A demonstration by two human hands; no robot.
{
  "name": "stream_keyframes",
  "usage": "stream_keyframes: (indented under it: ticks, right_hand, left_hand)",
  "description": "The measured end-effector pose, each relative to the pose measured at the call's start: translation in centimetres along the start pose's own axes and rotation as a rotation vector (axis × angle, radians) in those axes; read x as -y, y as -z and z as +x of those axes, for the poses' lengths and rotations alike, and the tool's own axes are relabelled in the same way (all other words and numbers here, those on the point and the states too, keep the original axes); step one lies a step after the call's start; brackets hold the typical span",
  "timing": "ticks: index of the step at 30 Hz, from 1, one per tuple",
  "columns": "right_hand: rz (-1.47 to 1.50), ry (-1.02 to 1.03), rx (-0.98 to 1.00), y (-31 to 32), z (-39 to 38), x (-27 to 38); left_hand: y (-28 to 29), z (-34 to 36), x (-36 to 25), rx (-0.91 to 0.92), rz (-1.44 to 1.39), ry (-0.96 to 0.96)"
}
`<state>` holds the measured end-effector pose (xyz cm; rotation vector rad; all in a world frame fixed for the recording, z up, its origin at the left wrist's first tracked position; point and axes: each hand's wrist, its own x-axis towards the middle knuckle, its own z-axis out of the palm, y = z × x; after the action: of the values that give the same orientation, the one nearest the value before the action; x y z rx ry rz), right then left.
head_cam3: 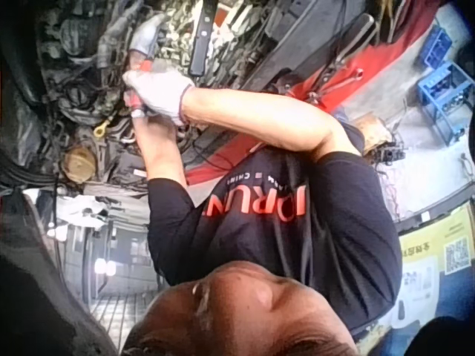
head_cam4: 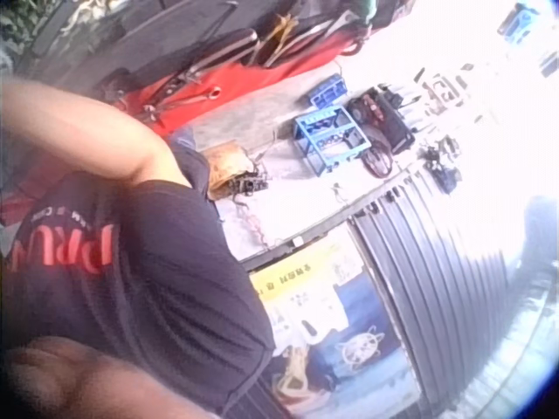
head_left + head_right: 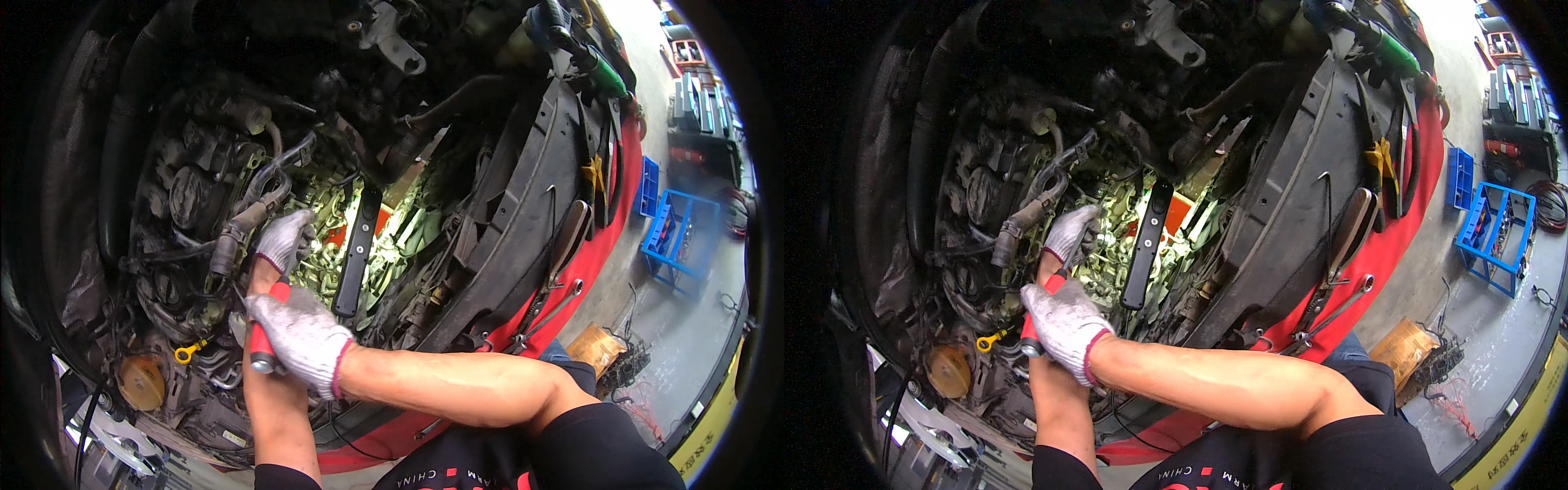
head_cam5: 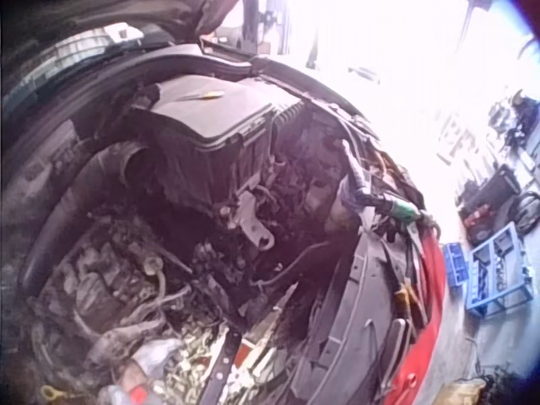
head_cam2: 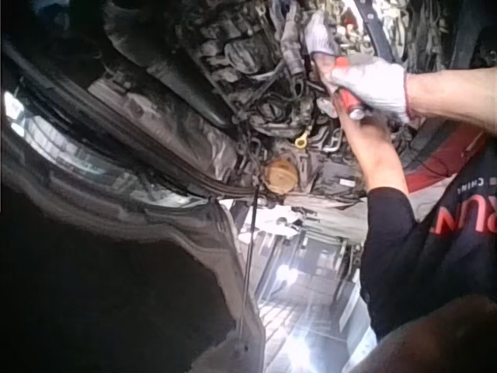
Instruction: The person works on a car engine with the hood open, using a flashlight to illuminate the engine bay. They use a wrench to loosen bolts and a pneumatic impact wrench to remove components. The person also uses a spray can on engine parts and handles various tools and engine components throughout the process.
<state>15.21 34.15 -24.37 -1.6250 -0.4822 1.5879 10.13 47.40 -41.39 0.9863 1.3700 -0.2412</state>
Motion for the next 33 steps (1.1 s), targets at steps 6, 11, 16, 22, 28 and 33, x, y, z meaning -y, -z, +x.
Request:
stream_keyframes:
  ticks: [6,11,16,22,28,33]
  right_hand:
    - [0.277,-0.14,0.065,0.4,-1.5,-2.9]
    - [0.25,-0.031,0.029,-0.4,-1.7,-6.2]
    - [0.21,-0.075,0.007,-0.2,-2.5,-5.6]
    - [0.228,-0.195,0.087,2.4,-3.4,-2.6]
    - [0.386,-0.227,0.089,0.4,-4.0,-6.4]
    - [0.469,-0.469,0.12,0.5,-4.2,-5.5]
  left_hand:
    - [0.3,0.6,2.4,-0.129,0.088,-0.128]
    - [-0.2,1.0,2.8,-0.065,0.149,-0.154]
    - [-0.5,0.5,3.3,-0.063,0.032,-0.174]
    - [-0.5,-1.8,1.5,-0.086,0.053,-0.12]
    - [-0.8,-1.5,2.4,-0.098,0.044,-0.129]
    - [-1.9,-1.2,3.8,-0.157,0.042,-0.226]
